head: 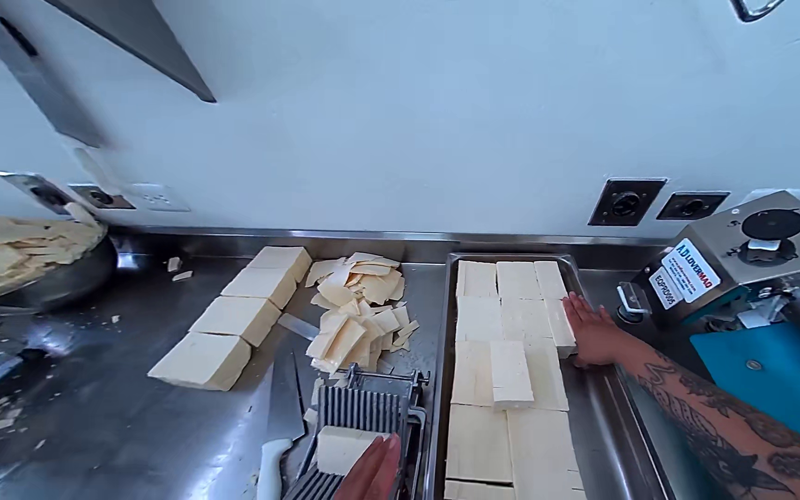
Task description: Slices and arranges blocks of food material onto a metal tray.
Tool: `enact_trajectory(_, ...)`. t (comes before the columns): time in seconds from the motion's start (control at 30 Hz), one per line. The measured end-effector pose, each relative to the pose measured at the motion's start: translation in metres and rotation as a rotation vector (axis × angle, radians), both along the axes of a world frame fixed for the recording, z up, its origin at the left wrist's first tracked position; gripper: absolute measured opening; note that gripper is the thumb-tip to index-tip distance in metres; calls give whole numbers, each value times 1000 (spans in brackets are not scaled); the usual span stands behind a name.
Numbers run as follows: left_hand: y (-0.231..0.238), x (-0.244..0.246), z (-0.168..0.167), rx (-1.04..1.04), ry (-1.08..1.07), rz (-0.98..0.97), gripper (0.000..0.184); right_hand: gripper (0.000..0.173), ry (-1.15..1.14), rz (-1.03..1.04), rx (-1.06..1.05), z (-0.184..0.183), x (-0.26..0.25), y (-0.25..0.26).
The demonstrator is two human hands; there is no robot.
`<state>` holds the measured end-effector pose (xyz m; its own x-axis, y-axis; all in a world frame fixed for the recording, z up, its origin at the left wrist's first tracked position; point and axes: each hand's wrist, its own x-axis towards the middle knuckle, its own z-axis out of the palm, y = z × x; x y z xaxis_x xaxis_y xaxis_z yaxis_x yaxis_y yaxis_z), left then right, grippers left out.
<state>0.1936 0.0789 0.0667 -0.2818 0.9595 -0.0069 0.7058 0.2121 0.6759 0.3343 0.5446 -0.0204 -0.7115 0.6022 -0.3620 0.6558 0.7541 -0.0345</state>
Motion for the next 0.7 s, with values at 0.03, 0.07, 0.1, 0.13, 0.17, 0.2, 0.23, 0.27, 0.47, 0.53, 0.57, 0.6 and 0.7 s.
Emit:
enact_trajectory(0.03, -6, -2, 1, 5, 0, 19, 104, 130, 48, -2, 22, -6, 2, -2)
enact_trajectory(0.07, -12, -6, 2, 4, -1, 43, 105, 130, 80, -3, 35, -9, 3, -2)
enact_trajectory(0.1, -18, -9, 5, 6, -9, 71, 107, 131, 62, -7, 24, -6, 1, -1)
enact_trajectory(0.13, -25, -14, 8, -6, -14, 105, 107, 132, 25, -14, 1, -2, -1, -1)
enact_trajectory(0.17, -33, -20, 12, -8, -7, 148, 105, 132, -6, -24, -35, 6, -2, -2)
enact_trajectory(0.2, -40, -28, 14, 6, 8, 193, 100, 130, -20, -37, -71, 17, -4, -2)
enact_trajectory(0.23, -46, -36, 12, 24, 39, 243, 95, 125, -4, -46, -94, 30, -4, -4)
enact_trajectory(0.27, -52, -43, 7, 34, 68, 292, 90, 117, 43, -51, -99, 44, -3, -11)
enact_trajectory(0.47, -41, -78, -34, -80, -30, 492, 60, 31, 940, -39, 12, 81, 5, -173)
enact_trajectory(0.53, -26, -87, -41, -147, -70, 536, 54, 22, 969, 113, -137, 64, -8, -244)
enact_trajectory(0.57, -20, -92, -44, -174, -77, 549, 53, 23, 903, 211, -246, 55, -19, -269)
enact_trajectory(0.6, -14, -96, -48, -200, -82, 556, 52, 26, 802, 275, -341, 48, -32, -286)
enact_trajectory(0.7, -7, -102, -54, -225, -97, 560, 53, 47, 568, 295, -461, 30, -70, -314)
